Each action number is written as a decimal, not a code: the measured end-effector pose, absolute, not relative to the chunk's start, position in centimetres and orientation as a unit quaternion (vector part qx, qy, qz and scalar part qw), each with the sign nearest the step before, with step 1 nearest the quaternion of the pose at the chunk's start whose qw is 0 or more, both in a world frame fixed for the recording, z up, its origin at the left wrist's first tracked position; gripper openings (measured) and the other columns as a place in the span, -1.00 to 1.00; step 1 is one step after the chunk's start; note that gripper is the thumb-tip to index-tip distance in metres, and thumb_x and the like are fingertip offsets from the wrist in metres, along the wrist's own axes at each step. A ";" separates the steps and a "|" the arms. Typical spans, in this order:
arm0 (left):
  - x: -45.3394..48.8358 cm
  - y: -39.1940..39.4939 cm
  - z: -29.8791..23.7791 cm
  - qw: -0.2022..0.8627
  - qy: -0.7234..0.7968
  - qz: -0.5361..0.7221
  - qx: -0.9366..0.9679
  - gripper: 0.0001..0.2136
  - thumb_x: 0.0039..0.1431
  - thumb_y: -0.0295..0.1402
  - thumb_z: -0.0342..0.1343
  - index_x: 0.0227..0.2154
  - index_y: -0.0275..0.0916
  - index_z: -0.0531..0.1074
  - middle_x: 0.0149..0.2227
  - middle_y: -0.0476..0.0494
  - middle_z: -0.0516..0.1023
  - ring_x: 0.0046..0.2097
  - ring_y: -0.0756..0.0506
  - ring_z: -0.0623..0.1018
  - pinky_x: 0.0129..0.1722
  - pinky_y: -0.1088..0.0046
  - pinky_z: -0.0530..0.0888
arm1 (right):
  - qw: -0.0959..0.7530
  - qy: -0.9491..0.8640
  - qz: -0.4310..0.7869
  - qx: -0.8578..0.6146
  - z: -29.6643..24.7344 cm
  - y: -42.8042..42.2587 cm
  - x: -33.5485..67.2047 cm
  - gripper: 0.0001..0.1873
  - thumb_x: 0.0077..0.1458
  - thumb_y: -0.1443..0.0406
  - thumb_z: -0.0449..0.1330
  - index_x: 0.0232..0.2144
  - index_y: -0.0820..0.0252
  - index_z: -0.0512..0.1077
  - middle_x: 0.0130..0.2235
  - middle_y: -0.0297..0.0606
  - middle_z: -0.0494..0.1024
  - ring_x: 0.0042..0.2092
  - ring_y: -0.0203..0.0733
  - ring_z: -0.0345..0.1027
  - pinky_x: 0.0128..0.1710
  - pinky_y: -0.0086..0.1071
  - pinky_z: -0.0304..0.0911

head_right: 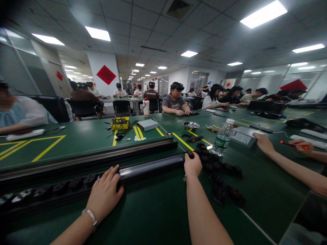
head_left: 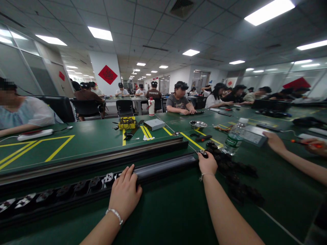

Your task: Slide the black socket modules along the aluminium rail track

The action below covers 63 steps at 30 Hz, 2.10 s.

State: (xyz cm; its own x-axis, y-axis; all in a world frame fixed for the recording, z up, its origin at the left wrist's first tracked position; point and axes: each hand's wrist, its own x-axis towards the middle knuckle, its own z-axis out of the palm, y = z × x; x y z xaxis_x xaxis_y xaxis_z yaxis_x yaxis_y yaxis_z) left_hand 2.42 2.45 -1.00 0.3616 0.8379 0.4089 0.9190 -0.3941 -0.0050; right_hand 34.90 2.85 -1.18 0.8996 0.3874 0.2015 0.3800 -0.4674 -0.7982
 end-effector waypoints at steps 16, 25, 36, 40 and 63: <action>2.4 2.6 -1.1 0.114 -0.538 -0.175 -0.817 -0.80 0.01 -0.38 -0.08 -0.30 -0.21 0.37 0.16 -0.16 0.21 0.17 -0.18 0.19 0.00 0.22 0.24 | 0.493 -0.200 -0.016 -0.846 -1.4 2.7 35.2 -0.55 -0.12 0.08 0.13 -0.16 0.14 0.40 -0.21 -0.15 0.49 -0.19 -0.04 0.33 -0.19 -0.27 0.18; 2.4 2.7 -1.3 0.121 -0.533 -0.181 -0.817 -0.81 0.01 -0.37 -0.08 -0.31 -0.20 0.37 0.15 -0.15 0.22 0.17 -0.18 0.19 -0.01 0.22 0.24 | 0.494 -0.179 -0.018 -0.851 -1.3 2.7 35.2 -0.54 -0.13 0.08 0.13 -0.16 0.16 0.37 -0.19 -0.12 0.48 -0.19 -0.01 0.33 -0.20 -0.25 0.19; 2.4 2.7 -1.2 0.122 -0.535 -0.172 -0.818 -0.80 0.01 -0.36 -0.08 -0.30 -0.21 0.37 0.15 -0.16 0.22 0.17 -0.19 0.19 -0.02 0.21 0.26 | 0.493 -0.157 -0.018 -0.856 -1.1 2.4 35.4 -0.55 -0.09 0.11 0.11 -0.12 0.15 0.33 -0.18 -0.10 0.47 -0.17 -0.01 0.33 -0.20 -0.26 0.19; 2.4 2.7 -1.2 0.118 -0.534 -0.172 -0.819 -0.79 0.01 -0.36 -0.08 -0.30 -0.21 0.38 0.16 -0.16 0.21 0.17 -0.18 0.18 -0.01 0.22 0.25 | 0.490 -0.146 -0.022 -0.859 -1.0 2.2 35.5 -0.55 -0.08 0.15 0.11 -0.10 0.16 0.32 -0.17 -0.08 0.46 -0.16 -0.01 0.33 -0.19 -0.25 0.19; 2.4 2.5 -1.0 0.097 -0.536 -0.179 -0.819 -0.79 0.03 -0.37 -0.10 -0.29 -0.20 0.38 0.16 -0.16 0.21 0.18 -0.18 0.17 0.01 0.20 0.24 | 0.355 -0.238 -0.056 -0.902 -1.6 1.5 35.3 -0.52 0.00 0.36 -0.11 0.00 0.14 0.28 0.00 -0.08 0.33 -0.03 0.06 0.15 -0.18 -0.11 0.16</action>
